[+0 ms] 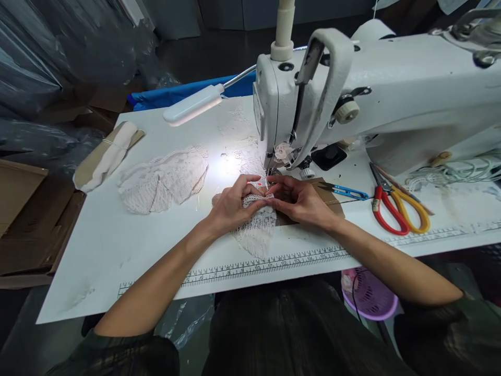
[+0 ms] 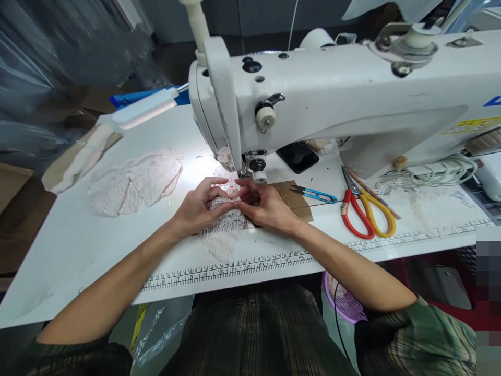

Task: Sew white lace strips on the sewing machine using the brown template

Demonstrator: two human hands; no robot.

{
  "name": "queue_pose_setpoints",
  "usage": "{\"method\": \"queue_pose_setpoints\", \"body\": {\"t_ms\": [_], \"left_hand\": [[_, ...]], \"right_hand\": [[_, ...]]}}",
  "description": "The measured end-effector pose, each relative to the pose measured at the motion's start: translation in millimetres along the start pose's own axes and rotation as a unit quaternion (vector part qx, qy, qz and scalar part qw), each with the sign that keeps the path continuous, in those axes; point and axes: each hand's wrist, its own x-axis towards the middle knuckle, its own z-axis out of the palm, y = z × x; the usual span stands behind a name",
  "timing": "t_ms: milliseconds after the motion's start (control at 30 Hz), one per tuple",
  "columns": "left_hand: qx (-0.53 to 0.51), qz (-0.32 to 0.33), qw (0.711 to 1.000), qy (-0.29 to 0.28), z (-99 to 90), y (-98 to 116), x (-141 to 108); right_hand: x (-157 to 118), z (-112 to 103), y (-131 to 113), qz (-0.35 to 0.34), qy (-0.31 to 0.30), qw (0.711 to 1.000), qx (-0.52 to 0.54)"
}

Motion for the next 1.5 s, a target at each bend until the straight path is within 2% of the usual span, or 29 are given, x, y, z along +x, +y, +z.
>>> {"method": "queue_pose_setpoints", "body": {"t_ms": [400, 900, 1067, 1267, 1500], "left_hand": [[-0.043, -0.005, 0.999, 0.012, 1.0, -5, 1], [-0.078, -0.017, 0.997, 0.021, 3.5, -3, 1], [-0.063, -0.004, 0.998, 0.024, 3.3, -3, 1], [-0.046, 0.041, 0.998, 0.019, 0.6, -5, 4], [-0.041, 0.049, 0.997, 0.036, 3.9, -6, 7]], "right_hand": [[3, 0, 3, 0.019, 0.047, 0.998, -0.029], [2, 3, -1, 0.017, 0.028, 0.999, -0.019], [2, 2, -4, 0.024, 0.043, 0.998, -0.036], [2, 3, -5, 0.028, 0.048, 0.998, -0.029], [3, 4, -2, 0.007, 0.042, 0.997, -0.057]]}}
